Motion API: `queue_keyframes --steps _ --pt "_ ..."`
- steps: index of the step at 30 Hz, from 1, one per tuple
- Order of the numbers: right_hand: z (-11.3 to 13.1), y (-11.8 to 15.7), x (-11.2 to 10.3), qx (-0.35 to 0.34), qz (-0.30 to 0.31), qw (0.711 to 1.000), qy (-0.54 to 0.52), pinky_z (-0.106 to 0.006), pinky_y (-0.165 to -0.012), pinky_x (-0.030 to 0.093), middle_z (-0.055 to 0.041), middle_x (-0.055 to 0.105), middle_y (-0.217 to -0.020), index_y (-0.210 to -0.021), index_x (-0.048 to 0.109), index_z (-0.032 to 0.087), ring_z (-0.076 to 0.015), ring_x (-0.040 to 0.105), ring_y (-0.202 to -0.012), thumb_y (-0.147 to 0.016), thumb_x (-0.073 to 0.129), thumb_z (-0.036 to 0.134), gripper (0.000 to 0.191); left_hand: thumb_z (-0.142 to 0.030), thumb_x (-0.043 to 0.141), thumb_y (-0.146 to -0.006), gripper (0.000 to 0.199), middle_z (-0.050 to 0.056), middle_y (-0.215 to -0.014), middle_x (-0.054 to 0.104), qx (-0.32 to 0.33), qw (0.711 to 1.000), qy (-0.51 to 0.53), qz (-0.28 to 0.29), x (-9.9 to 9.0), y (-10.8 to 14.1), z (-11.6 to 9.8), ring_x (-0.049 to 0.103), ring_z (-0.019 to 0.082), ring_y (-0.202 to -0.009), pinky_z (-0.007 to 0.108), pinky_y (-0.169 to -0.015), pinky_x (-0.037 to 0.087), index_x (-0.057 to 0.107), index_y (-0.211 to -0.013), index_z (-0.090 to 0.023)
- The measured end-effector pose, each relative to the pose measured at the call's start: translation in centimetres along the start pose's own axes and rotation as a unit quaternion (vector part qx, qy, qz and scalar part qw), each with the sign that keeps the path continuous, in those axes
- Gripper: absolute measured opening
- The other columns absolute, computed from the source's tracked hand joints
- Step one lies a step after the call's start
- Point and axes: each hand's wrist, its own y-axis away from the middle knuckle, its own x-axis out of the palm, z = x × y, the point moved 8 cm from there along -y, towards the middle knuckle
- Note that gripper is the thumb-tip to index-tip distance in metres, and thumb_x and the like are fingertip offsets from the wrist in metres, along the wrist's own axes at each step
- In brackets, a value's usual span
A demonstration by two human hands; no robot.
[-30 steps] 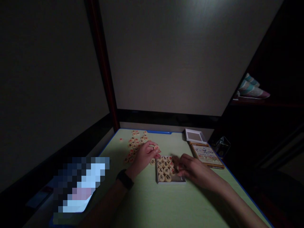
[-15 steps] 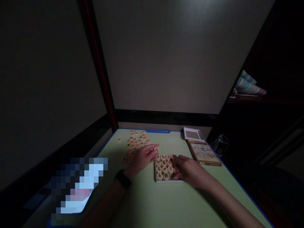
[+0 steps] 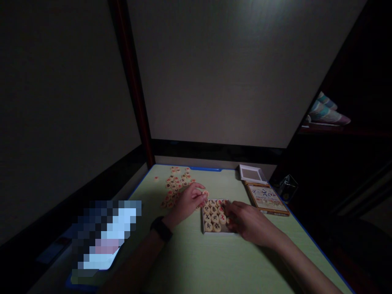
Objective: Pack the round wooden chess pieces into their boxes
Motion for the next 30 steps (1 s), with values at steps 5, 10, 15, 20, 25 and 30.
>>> queue_keyframes --steps 5,10,15,20,25,30 --pt "-0.3 -0.1 0.5 0.004 -0.004 1.0 0.008 -0.028 -0.076 0.041 -0.0104 0.066 -0.105 -0.118 0.056 0.016 -0.0216 0.061 -0.09 -0.077 0.056 0.011 0.042 -0.042 0.071 -0.074 0.034 0.0 -0.07 0.063 0.004 1.0 0.005 0.006 0.1 -0.2 0.2 0.062 0.012 -0.063 0.022 -0.057 0.047 0.054 -0.089 -0.017" --pt "-0.6 -0.3 0.7 0.01 -0.006 1.0 0.0 -0.029 -0.075 0.043 -0.0112 0.067 -0.101 -0.112 0.059 0.016 -0.0215 0.062 -0.087 -0.08 0.054 0.01 0.033 -0.036 0.069 -0.076 0.031 0.006 -0.081 0.069 0.003 1.0 -0.024 0.018 0.2 -0.2 0.2 0.064 0.014 -0.068 0.024 -0.062 0.05 0.066 -0.096 -0.013" --pt "0.0 -0.1 -0.5 -0.014 -0.059 0.997 -0.039 -0.028 -0.072 0.046 -0.0077 0.066 -0.093 -0.097 0.06 0.018 -0.0199 0.062 -0.083 -0.081 0.054 0.01 0.018 -0.033 0.061 -0.082 0.035 0.007 -0.086 0.072 0.02 0.996 -0.08 0.04 0.4 0.1 0.0 0.063 0.015 -0.07 0.025 -0.064 0.051 0.07 -0.108 -0.013" --pt "1.0 0.3 -1.5 -0.069 -0.154 0.981 -0.098 -0.031 -0.08 0.05 -0.0093 0.063 -0.105 -0.114 0.057 0.02 -0.0203 0.061 -0.093 -0.091 0.051 0.019 0.025 -0.035 0.063 -0.081 0.039 0.007 -0.09 0.071 0.018 0.995 -0.056 0.086 1.6 0.7 -0.2 0.063 0.016 -0.076 0.026 -0.067 0.051 0.067 -0.114 -0.015" --pt "2.6 0.2 -0.6 -0.121 -0.168 0.972 -0.106 -0.034 -0.088 0.051 -0.0115 0.06 -0.117 -0.131 0.051 0.023 -0.0211 0.061 -0.102 -0.095 0.048 0.025 0.036 -0.033 0.068 -0.079 0.043 0.005 -0.087 0.068 -0.019 0.989 -0.003 0.147 3.3 1.5 -0.4 0.065 0.017 -0.085 0.028 -0.076 0.051 0.061 -0.118 -0.017" --pt "2.9 0.1 -0.7 -0.133 -0.144 0.976 -0.099 -0.032 -0.089 0.05 -0.0114 0.062 -0.115 -0.119 0.058 0.02 -0.0205 0.061 -0.103 -0.097 0.045 0.025 0.027 -0.032 0.068 -0.079 0.044 0.004 -0.083 0.067 -0.017 0.986 -0.003 0.166 3.9 1.6 -0.3 0.064 0.016 -0.078 0.026 -0.072 0.05 0.06 -0.118 -0.015"
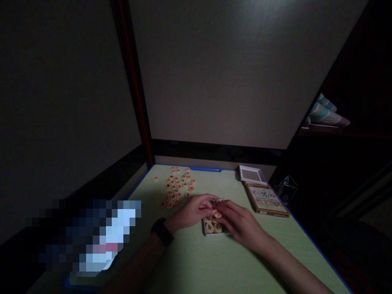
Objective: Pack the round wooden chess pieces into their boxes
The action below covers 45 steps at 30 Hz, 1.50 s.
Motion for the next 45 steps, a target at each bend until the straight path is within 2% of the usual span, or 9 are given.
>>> queue_keyframes --steps 4,7,9,12,20,34,38,42,45 --pt "-2.4 0.3 -1.9 0.078 0.012 0.997 0.02 -0.029 -0.077 0.049 -0.0089 0.065 -0.1 -0.102 0.063 0.018 -0.0187 0.063 -0.087 -0.092 0.049 0.023 0.018 -0.033 0.058 -0.086 0.028 0.004 -0.078 0.067 0.015 0.981 -0.162 -0.107 -2.1 0.2 -0.9 0.062 0.015 -0.072 0.024 -0.065 0.046 0.066 -0.106 -0.015" --pt "-3.9 0.7 -2.6 0.128 0.034 0.991 0.033 -0.027 -0.07 0.047 -0.0067 0.066 -0.09 -0.096 0.065 0.018 -0.0179 0.063 -0.079 -0.087 0.054 0.022 0.015 -0.032 0.049 -0.091 0.025 0.003 -0.07 0.067 0.006 0.904 -0.388 -0.181 -3.3 1.0 -2.3 0.061 0.015 -0.067 0.024 -0.064 0.042 0.07 -0.091 -0.018" --pt "-4.2 0.8 -2.5 0.151 0.058 0.986 0.037 -0.027 -0.067 0.045 -0.0052 0.067 -0.085 -0.095 0.067 0.018 -0.0175 0.062 -0.075 -0.084 0.056 0.02 0.015 -0.031 0.045 -0.093 0.027 0.004 -0.074 0.07 -0.006 0.857 -0.484 -0.178 -3.3 1.3 -2.8 0.063 0.017 -0.069 0.025 -0.066 0.042 0.07 -0.09 -0.02" --pt "-3.8 0.8 -1.8 0.161 0.092 0.981 0.055 -0.026 -0.067 0.044 -0.0046 0.068 -0.085 -0.095 0.068 0.019 -0.018 0.063 -0.076 -0.081 0.06 0.02 0.016 -0.031 0.041 -0.095 0.031 0.007 -0.081 0.072 -0.022 0.825 -0.545 -0.146 -2.7 1.4 -2.7 0.065 0.019 -0.073 0.026 -0.068 0.042 0.07 -0.092 -0.021" --pt "-3.5 0.6 -0.7 0.128 0.132 0.969 0.164 -0.026 -0.067 0.043 -0.0056 0.066 -0.092 -0.102 0.069 0.021 -0.0184 0.064 -0.077 -0.082 0.064 0.027 0.021 -0.029 0.039 -0.096 0.033 0.007 -0.081 0.072 -0.02 0.819 -0.559 -0.126 -2.2 1.3 -2.4 0.065 0.019 -0.075 0.027 -0.071 0.044 0.068 -0.085 -0.021" --pt "-3.5 0.6 -0.9 0.141 0.121 0.972 0.145 -0.028 -0.066 0.04 -0.0053 0.068 -0.091 -0.104 0.064 0.02 -0.0204 0.063 -0.078 -0.08 0.066 0.027 0.025 -0.031 0.037 -0.097 0.034 0.007 -0.08 0.072 -0.023 0.805 -0.578 -0.128 -2.4 1.3 -2.3 0.066 0.019 -0.073 0.026 -0.068 0.042 0.069 -0.087 -0.021" --pt "-3.3 0.6 -1.3 0.146 0.126 0.972 0.134 -0.027 -0.066 0.039 -0.005 0.068 -0.091 -0.106 0.064 0.02 -0.0202 0.063 -0.078 -0.078 0.064 0.024 0.028 -0.032 0.035 -0.097 0.035 0.008 -0.082 0.073 -0.049 0.768 -0.611 -0.183 -4.8 1.6 -3.3 0.067 0.02 -0.076 0.027 -0.069 0.042 0.069 -0.09 -0.021" --pt "-3.1 0.7 -1.2 0.14 0.127 0.975 0.115 -0.027 -0.067 0.04 -0.0049 0.068 -0.092 -0.1 0.064 0.021 -0.0198 0.063 -0.078 -0.078 0.061 0.02 0.022 -0.032 0.032 -0.097 0.04 0.013 -0.088 0.072 -0.131 0.7 -0.657 -0.248 -8.6 2.8 -4.6 0.067 0.024 -0.082 0.03 -0.072 0.044 0.069 -0.093 -0.016" --pt "-3.1 0.7 -1.3 0.13 0.111 0.981 0.093 -0.027 -0.068 0.041 -0.0057 0.068 -0.092 -0.099 0.064 0.021 -0.02 0.064 -0.081 -0.083 0.058 0.025 0.017 -0.032 0.035 -0.095 0.039 0.016 -0.092 0.071 -0.195 0.679 -0.659 -0.258 -11.2 4.1 -4.8 0.067 0.027 -0.087 0.033 -0.073 0.045 0.069 -0.093 -0.013"
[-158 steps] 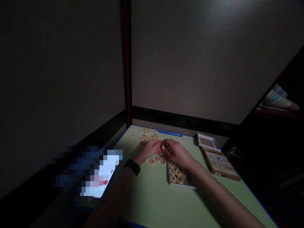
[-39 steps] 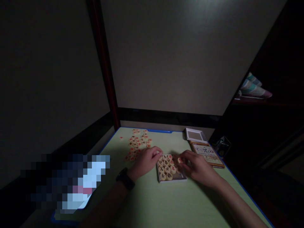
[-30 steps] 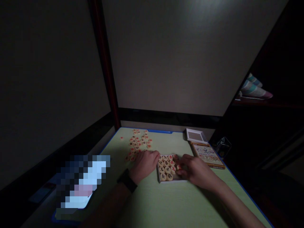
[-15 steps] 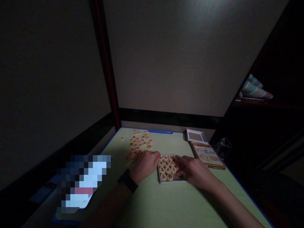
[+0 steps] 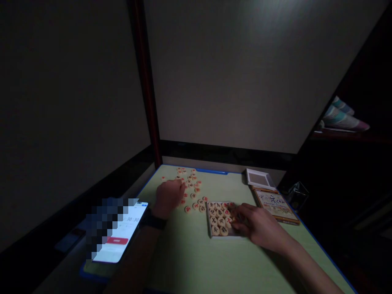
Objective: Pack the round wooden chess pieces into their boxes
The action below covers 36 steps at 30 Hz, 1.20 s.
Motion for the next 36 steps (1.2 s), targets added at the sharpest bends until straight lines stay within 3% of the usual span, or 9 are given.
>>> queue_keyframes --steps 4,10,14,18,26,29,36 --pt "-0.1 0.0 -0.7 -0.005 -0.051 0.999 0.008 -0.027 -0.063 0.039 -0.0063 0.068 -0.082 -0.086 0.064 0.02 -0.0191 0.063 -0.073 -0.093 0.045 0.031 0.023 -0.028 0.046 -0.089 0.027 0.014 -0.094 0.071 -0.001 0.998 0.027 0.064 0.6 0.0 2.2 0.065 0.026 -0.091 0.032 -0.074 0.044 0.069 -0.089 -0.014" --pt "-0.9 0.5 -2.0 0.004 -0.166 0.986 0.018 -0.027 -0.057 0.035 -0.0041 0.064 -0.063 -0.074 0.059 0.02 -0.0166 0.059 -0.057 -0.099 0.034 0.041 0.042 -0.025 0.062 -0.075 0.016 0.004 -0.093 0.07 0.121 0.977 0.122 0.129 2.4 0.3 1.2 0.063 0.021 -0.088 0.027 -0.073 0.043 0.069 -0.088 -0.021" --pt "-1.4 0.6 -2.4 0.008 -0.212 0.977 0.028 -0.025 -0.055 0.034 -0.0038 0.063 -0.06 -0.071 0.059 0.019 -0.0151 0.058 -0.052 -0.099 0.036 0.044 0.044 -0.021 0.064 -0.072 0.023 0.004 -0.098 0.069 0.146 0.973 0.122 0.131 3.7 0.4 0.7 0.062 0.02 -0.089 0.028 -0.076 0.044 0.068 -0.095 -0.022" --pt "-1.1 0.7 -2.7 -0.009 -0.247 0.968 0.038 -0.024 -0.052 0.033 -0.0027 0.062 -0.057 -0.068 0.059 0.019 -0.0134 0.056 -0.048 -0.099 0.037 0.045 0.046 -0.018 0.061 -0.075 0.016 0.005 -0.096 0.069 0.149 0.973 0.109 0.135 4.3 0.4 0.0 0.062 0.02 -0.088 0.029 -0.077 0.045 0.068 -0.09 -0.02" --pt "-0.6 1.0 -2.9 -0.023 -0.264 0.961 0.073 -0.024 -0.05 0.03 -0.0014 0.06 -0.053 -0.066 0.057 0.018 -0.0127 0.055 -0.045 -0.099 0.037 0.041 0.045 -0.018 0.059 -0.077 0.004 0.006 -0.089 0.066 0.149 0.976 0.093 0.127 3.9 0.5 -0.4 0.06 0.019 -0.082 0.029 -0.073 0.043 0.062 -0.08 -0.017" --pt "-0.5 1.0 -2.9 -0.025 -0.26 0.962 0.074 -0.024 -0.05 0.03 -0.0013 0.06 -0.053 -0.066 0.057 0.018 -0.0124 0.054 -0.045 -0.099 0.037 0.039 0.044 -0.022 0.055 -0.082 0.008 0.006 -0.088 0.065 0.157 0.977 0.095 0.112 3.7 0.4 -0.4 0.058 0.018 -0.08 0.029 -0.072 0.042 0.059 -0.077 -0.017" --pt "-0.5 1.0 -2.7 -0.03 -0.262 0.962 0.074 -0.024 -0.05 0.03 -0.0011 0.059 -0.053 -0.066 0.057 0.018 -0.012 0.054 -0.044 -0.099 0.038 0.038 0.043 -0.023 0.052 -0.085 0.013 0.003 -0.077 0.066 0.141 0.967 0.21 0.036 2.4 -0.8 0.1 0.06 0.017 -0.074 0.028 -0.071 0.045 0.059 -0.077 -0.018"
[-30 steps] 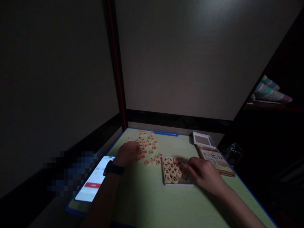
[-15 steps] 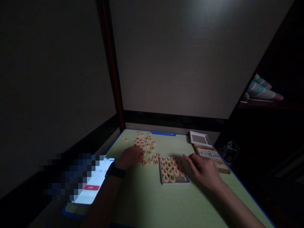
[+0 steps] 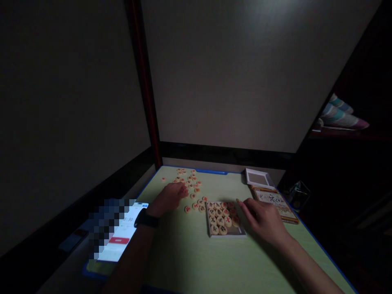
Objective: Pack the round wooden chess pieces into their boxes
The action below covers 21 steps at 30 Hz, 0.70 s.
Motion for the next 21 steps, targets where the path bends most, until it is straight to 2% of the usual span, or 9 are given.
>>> queue_keyframes --steps 4,9,12,15,21 --pt "-0.1 0.1 0.3 -0.004 0.006 1.0 -0.003 -0.024 -0.051 0.03 -0.0011 0.06 -0.053 -0.066 0.058 0.018 -0.0117 0.054 -0.045 -0.099 0.039 0.038 0.042 -0.024 0.054 -0.085 0.013 0.003 -0.079 0.069 -0.047 0.997 0.005 -0.063 -1.4 -0.5 0.7 0.063 0.017 -0.076 0.028 -0.075 0.046 0.064 -0.086 -0.017" --pt "0.1 0.0 0.4 -0.014 0.013 1.0 -0.01 -0.024 -0.051 0.031 -0.0013 0.061 -0.054 -0.066 0.059 0.019 -0.0117 0.056 -0.046 -0.099 0.039 0.037 0.042 -0.026 0.053 -0.086 0.024 0.005 -0.091 0.073 -0.073 0.989 -0.001 -0.125 -3.1 -0.4 1.3 0.065 0.018 -0.082 0.028 -0.08 0.048 0.068 -0.102 -0.017" --pt "0.2 0.0 0.3 -0.023 0.005 1.0 -0.003 -0.024 -0.051 0.031 -0.0011 0.061 -0.054 -0.067 0.06 0.019 -0.0121 0.056 -0.046 -0.099 0.038 0.038 0.043 -0.022 0.053 -0.084 0.025 0.008 -0.096 0.073 -0.088 0.987 -0.038 -0.133 -3.3 -0.4 1.8 0.065 0.021 -0.089 0.03 -0.085 0.048 0.07 -0.101 -0.016" --pt "0.3 0.1 0.4 -0.033 0.003 0.999 -0.001 -0.024 -0.051 0.032 -0.0007 0.061 -0.054 -0.068 0.061 0.019 -0.0121 0.057 -0.046 -0.099 0.038 0.037 0.043 -0.015 0.05 -0.082 0.027 0.008 -0.099 0.072 -0.096 0.986 -0.061 -0.121 -2.8 -0.5 2.5 0.064 0.022 -0.095 0.032 -0.09 0.047 0.071 -0.099 -0.016" --pt "0.2 0.2 0.6 -0.04 0.012 0.999 -0.006 -0.024 -0.051 0.032 -0.0001 0.06 -0.053 -0.068 0.06 0.019 -0.0118 0.057 -0.046 -0.099 0.039 0.036 0.041 -0.01 0.044 -0.081 0.032 0.008 -0.095 0.07 -0.107 0.98 -0.111 -0.123 -2.2 -0.2 3.6 0.063 0.021 -0.093 0.031 -0.089 0.047 0.069 -0.099 -0.017"
